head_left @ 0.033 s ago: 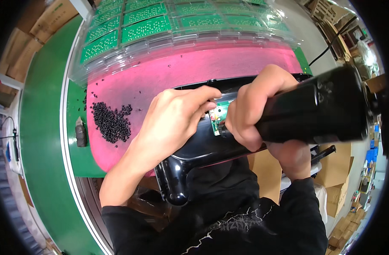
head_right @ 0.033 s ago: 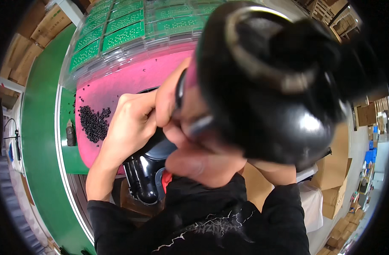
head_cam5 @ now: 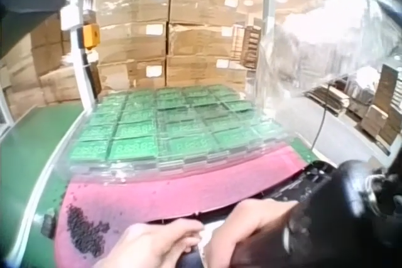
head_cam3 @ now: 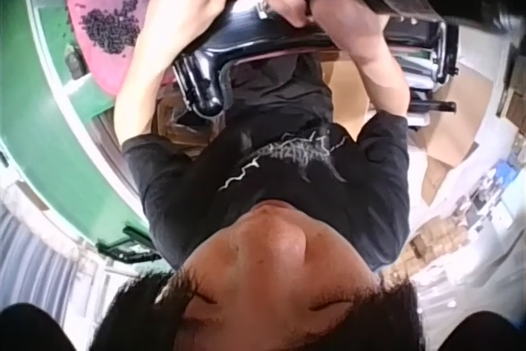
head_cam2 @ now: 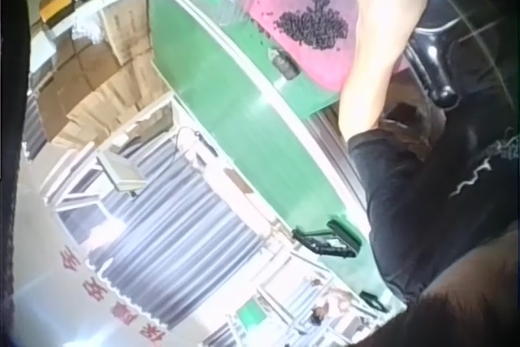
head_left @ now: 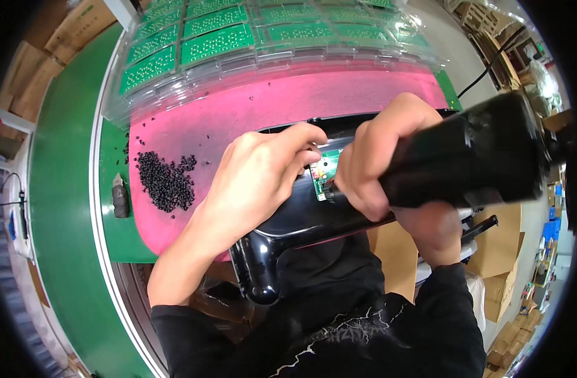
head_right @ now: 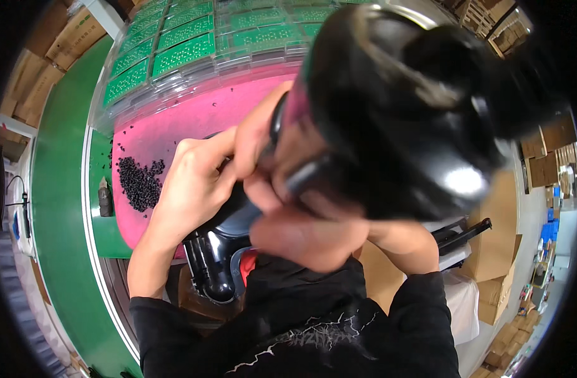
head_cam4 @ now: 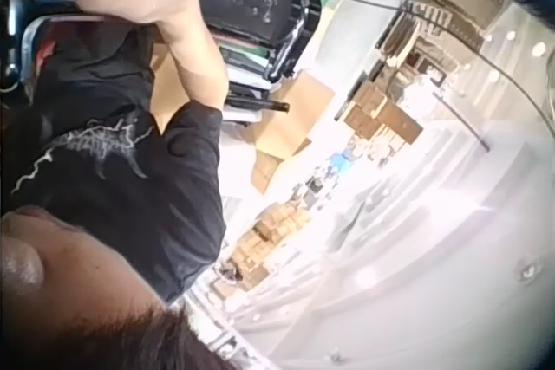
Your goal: The recorder is assembling electronic circuit boards into plastic housings and securing them with screws using an electric screwdriver.
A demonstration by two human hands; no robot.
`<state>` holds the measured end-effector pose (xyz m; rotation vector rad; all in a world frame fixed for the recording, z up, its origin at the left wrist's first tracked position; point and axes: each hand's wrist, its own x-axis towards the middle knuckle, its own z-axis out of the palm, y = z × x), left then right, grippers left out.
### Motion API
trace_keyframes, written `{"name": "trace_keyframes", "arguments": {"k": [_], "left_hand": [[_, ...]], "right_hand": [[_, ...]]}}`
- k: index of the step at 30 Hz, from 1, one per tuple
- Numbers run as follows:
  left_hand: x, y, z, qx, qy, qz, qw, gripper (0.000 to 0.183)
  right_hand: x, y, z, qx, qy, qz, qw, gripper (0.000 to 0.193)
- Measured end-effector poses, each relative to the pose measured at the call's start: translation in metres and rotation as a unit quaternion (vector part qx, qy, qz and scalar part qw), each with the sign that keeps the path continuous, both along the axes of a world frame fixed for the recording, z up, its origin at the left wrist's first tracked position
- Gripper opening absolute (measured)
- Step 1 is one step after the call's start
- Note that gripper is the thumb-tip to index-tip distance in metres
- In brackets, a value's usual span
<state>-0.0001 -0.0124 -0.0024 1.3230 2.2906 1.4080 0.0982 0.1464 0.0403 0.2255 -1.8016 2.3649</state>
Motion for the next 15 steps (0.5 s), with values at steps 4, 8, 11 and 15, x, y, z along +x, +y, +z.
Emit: {"name": "trace_keyframes", "arguments": {"k": [4, 8, 11, 15], "left_hand": [[-0.003, -0.005, -0.008, -0.047, -0.038, -0.014, 0.998, 0.009], [-0.005, -0.002, -0.011, -0.046, 0.062, -0.081, 0.994, 0.013], [-0.003, -0.003, -0.007, -0.090, 0.034, -0.097, 0.991, 0.017], [-0.004, 0.000, -0.009, 0.019, -0.025, -0.143, 0.989, 0.017]], "right_hand": [[0.009, 0.011, 0.004, 0.044, -0.004, 0.035, 0.998, 0.061], [0.007, 0.015, -0.004, 0.008, 0.187, 0.029, 0.982, 0.057], [0.004, 0.019, 0.006, -0.021, 0.245, 0.024, 0.969, 0.052], [0.009, 0.024, 0.016, -0.002, 0.270, -0.001, 0.963, 0.049]]}}
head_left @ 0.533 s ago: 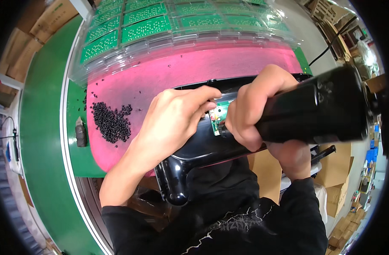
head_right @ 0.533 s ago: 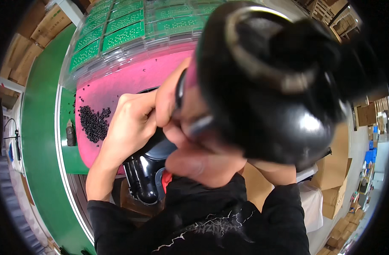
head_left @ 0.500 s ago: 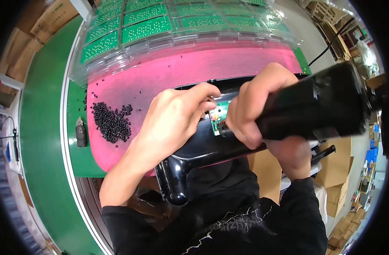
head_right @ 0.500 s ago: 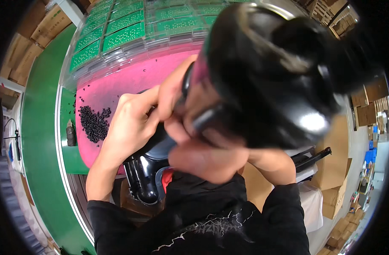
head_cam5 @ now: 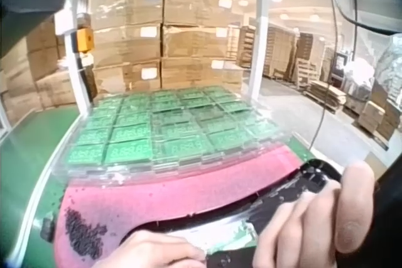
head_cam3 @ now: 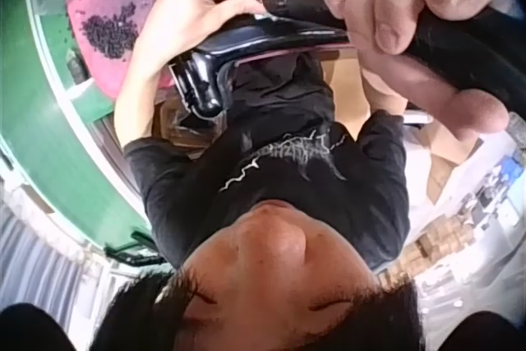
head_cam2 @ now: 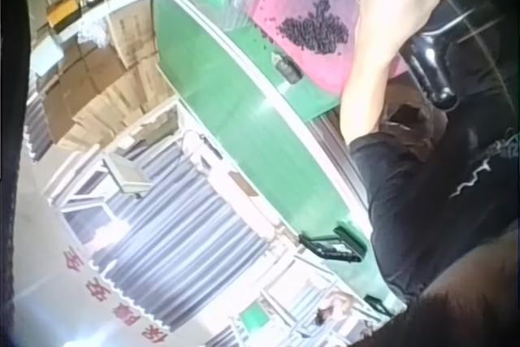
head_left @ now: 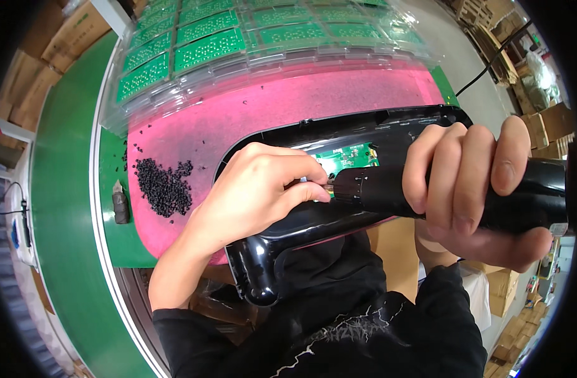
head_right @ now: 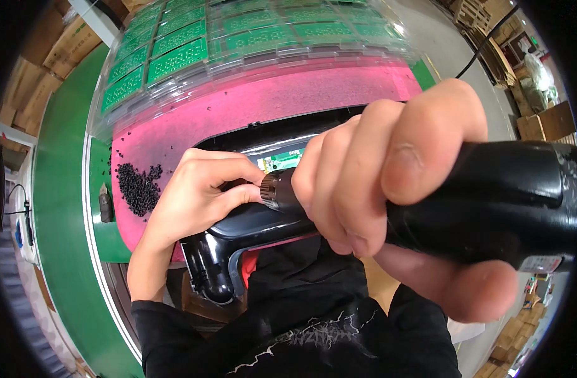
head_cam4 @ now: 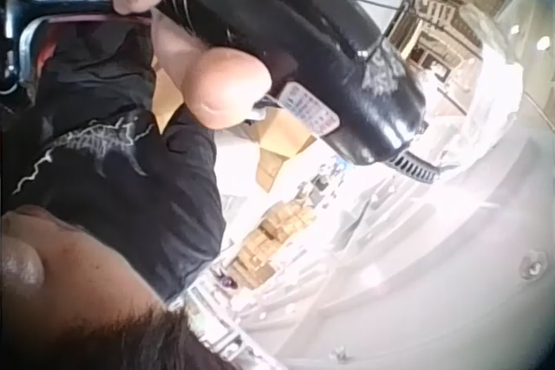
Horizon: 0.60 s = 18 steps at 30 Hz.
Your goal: The recorder is assembling electronic circuit boards into plastic housings and securing them with screws using an electric screwdriver.
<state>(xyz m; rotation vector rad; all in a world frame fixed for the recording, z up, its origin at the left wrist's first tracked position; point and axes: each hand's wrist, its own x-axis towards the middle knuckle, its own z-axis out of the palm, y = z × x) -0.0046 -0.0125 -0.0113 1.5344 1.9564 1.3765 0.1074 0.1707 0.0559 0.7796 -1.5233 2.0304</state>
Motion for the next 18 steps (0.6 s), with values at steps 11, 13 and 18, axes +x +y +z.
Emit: {"name": "trace_keyframes", "arguments": {"k": [11, 13, 18], "left_hand": [[0.006, 0.003, 0.012, -0.040, -0.132, -0.023, 0.990, 0.040], [0.006, 0.001, 0.004, -0.027, -0.105, -0.026, 0.994, 0.050], [0.007, 0.007, 0.009, -0.035, -0.004, -0.023, 0.999, 0.038]], "right_hand": [[0.005, 0.013, -0.020, -0.080, 0.118, -0.031, 0.989, 0.046], [0.006, 0.018, -0.015, -0.072, 0.091, -0.031, 0.993, 0.045], [0.019, 0.025, -0.005, -0.067, 0.047, -0.036, 0.996, 0.044]]}}
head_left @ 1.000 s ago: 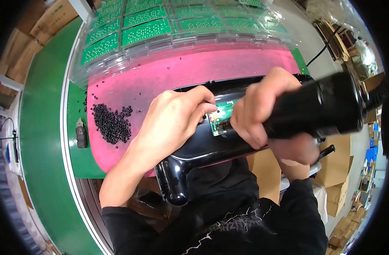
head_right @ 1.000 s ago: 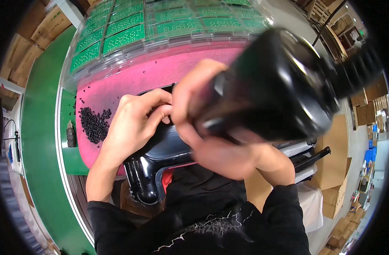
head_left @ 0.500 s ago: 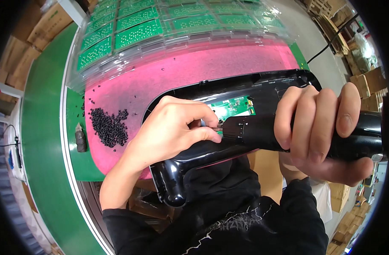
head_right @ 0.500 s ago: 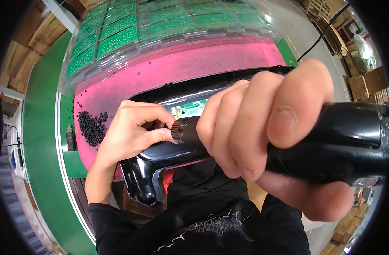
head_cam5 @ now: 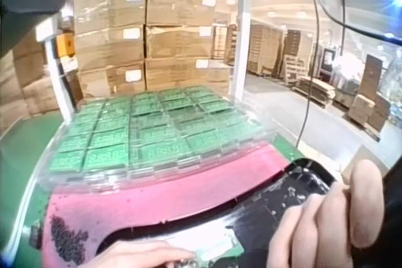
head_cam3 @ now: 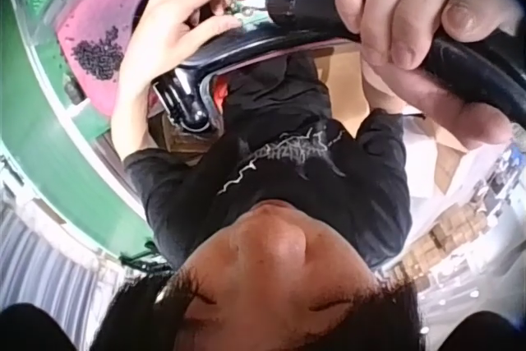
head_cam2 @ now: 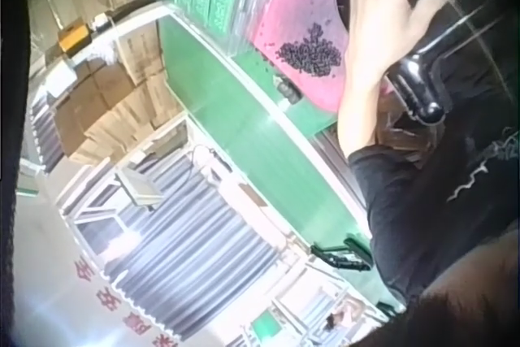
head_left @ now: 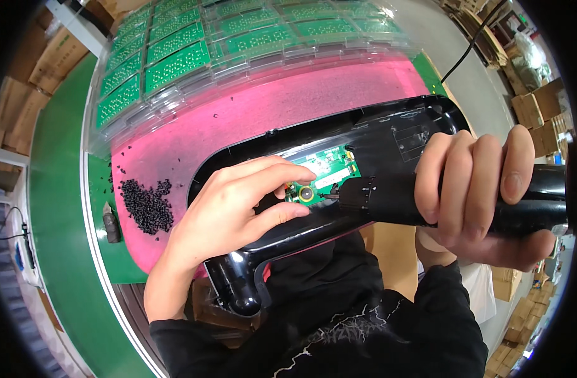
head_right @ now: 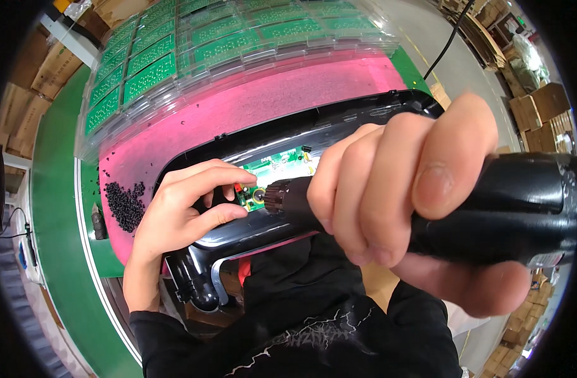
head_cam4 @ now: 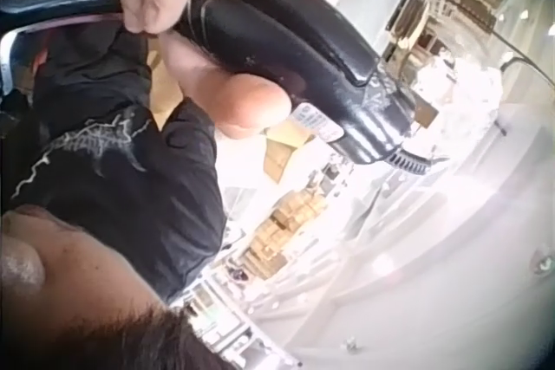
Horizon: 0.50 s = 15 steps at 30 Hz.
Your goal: The recorder is assembling electronic circuit boards into plastic housings and securing them with screws using an electric screwdriver.
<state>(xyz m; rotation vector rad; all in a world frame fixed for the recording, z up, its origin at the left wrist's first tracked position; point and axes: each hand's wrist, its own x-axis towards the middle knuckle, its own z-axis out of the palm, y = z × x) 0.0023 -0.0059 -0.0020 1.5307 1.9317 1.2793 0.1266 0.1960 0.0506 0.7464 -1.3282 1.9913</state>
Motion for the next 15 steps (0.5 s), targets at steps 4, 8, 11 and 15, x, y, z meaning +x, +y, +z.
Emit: {"name": "trace_keyframes", "arguments": {"k": [4, 8, 11, 15], "left_hand": [[-0.004, 0.001, -0.008, 0.062, 0.006, -0.021, 0.998, 0.023], [-0.007, 0.000, -0.009, 0.075, 0.022, -0.030, 0.996, 0.018], [-0.005, 0.000, -0.008, 0.079, 0.019, -0.019, 0.997, 0.016], [-0.005, 0.000, -0.009, 0.079, 0.036, -0.009, 0.996, 0.016]], "right_hand": [[-0.008, -0.006, -0.006, -0.004, 0.010, 0.039, 0.999, 0.043], [-0.020, -0.009, -0.024, -0.043, 0.121, 0.006, 0.992, 0.043], [-0.019, -0.010, -0.025, -0.041, 0.118, 0.023, 0.992, 0.044], [-0.009, 0.002, -0.008, 0.062, 0.057, 0.030, 0.996, 0.046]]}}
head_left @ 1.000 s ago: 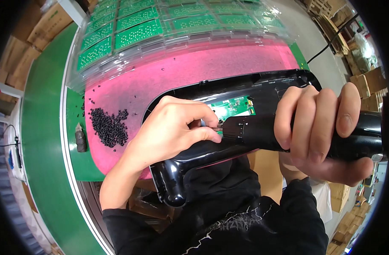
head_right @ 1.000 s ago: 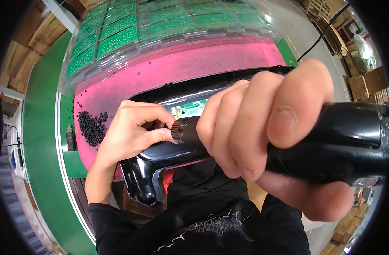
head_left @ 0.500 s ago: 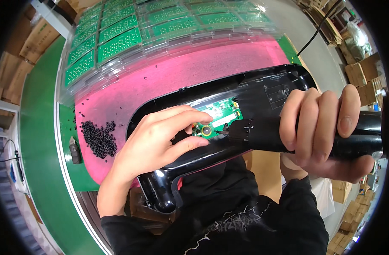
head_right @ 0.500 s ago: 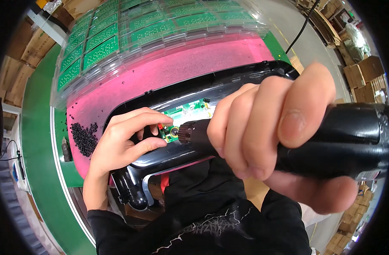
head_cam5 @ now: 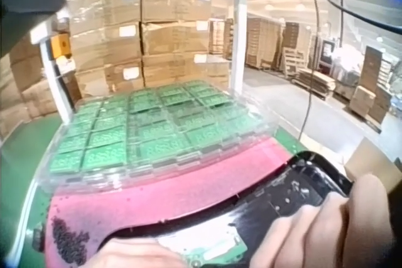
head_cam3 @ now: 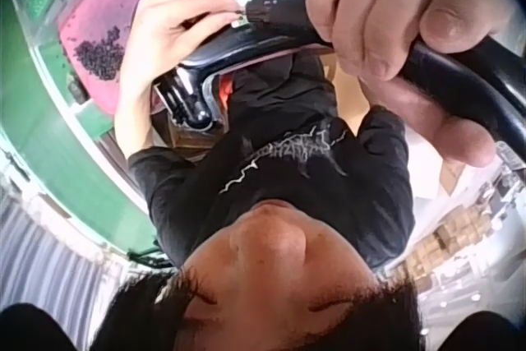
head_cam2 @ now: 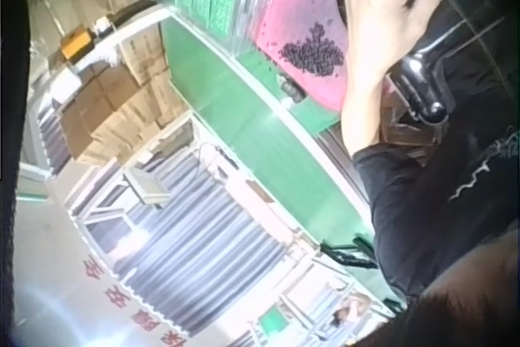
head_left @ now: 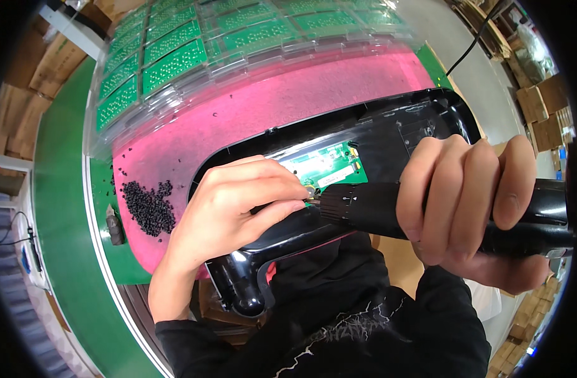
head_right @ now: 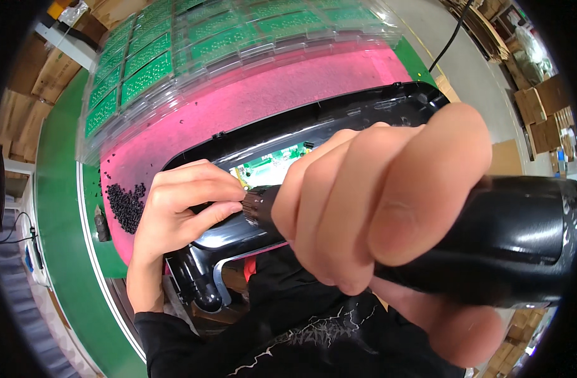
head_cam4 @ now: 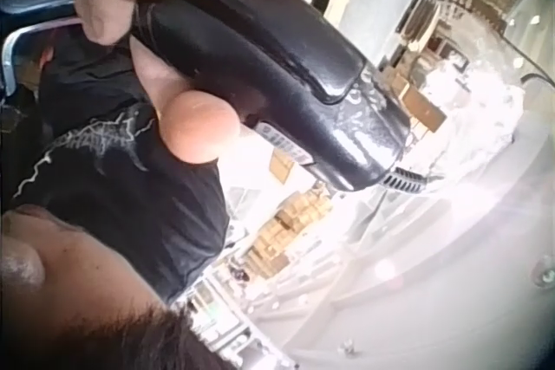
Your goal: The recorder is assembling electronic circuit boards into plastic housings and securing them with screws using an electric screwdriver.
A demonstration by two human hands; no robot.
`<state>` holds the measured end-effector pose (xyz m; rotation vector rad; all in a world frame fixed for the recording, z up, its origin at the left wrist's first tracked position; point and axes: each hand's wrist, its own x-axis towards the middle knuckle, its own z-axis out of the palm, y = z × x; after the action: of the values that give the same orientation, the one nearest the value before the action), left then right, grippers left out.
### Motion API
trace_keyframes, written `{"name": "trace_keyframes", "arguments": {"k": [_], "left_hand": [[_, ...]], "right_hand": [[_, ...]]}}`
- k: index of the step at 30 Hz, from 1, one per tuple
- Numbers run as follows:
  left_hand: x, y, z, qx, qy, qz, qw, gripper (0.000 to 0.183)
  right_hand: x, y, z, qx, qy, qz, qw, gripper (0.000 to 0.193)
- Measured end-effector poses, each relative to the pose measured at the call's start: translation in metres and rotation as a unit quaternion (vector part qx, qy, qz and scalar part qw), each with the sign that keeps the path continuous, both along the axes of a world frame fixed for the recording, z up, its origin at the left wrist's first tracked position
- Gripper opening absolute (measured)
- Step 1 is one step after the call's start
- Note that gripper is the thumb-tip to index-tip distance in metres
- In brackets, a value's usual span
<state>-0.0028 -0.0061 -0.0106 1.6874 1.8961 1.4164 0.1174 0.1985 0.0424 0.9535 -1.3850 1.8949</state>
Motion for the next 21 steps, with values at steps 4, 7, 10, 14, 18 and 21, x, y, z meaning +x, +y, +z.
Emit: {"name": "trace_keyframes", "arguments": {"k": [4, 7, 10, 14, 18, 21], "left_hand": [[-0.001, 0.000, 0.000, -0.026, 0.015, 0.009, 1.000, 0.014], [0.000, 0.000, 0.001, -0.024, 0.013, 0.012, 1.000, 0.014], [-0.001, 0.001, 0.001, -0.021, 0.008, 0.008, 1.000, 0.014], [-0.003, -0.004, -0.002, -0.056, -0.033, -0.027, 0.997, 0.025], [0.004, 0.003, 0.015, -0.155, -0.089, -0.006, 0.984, 0.046], [0.005, 0.003, 0.015, -0.248, 0.051, 0.078, 0.964, 0.067]], "right_hand": [[0.003, -0.010, -0.010, -0.003, -0.015, -0.030, 0.999, 0.048], [-0.007, -0.009, -0.011, -0.018, 0.006, -0.019, 1.000, 0.049], [-0.009, -0.004, -0.013, -0.019, 0.023, 0.028, 0.999, 0.049], [-0.006, 0.001, -0.013, -0.014, -0.008, 0.021, 1.000, 0.050], [0.002, 0.011, -0.011, 0.004, -0.088, -0.035, 0.995, 0.051], [0.008, 0.019, -0.009, 0.020, -0.148, -0.070, 0.986, 0.053]]}}
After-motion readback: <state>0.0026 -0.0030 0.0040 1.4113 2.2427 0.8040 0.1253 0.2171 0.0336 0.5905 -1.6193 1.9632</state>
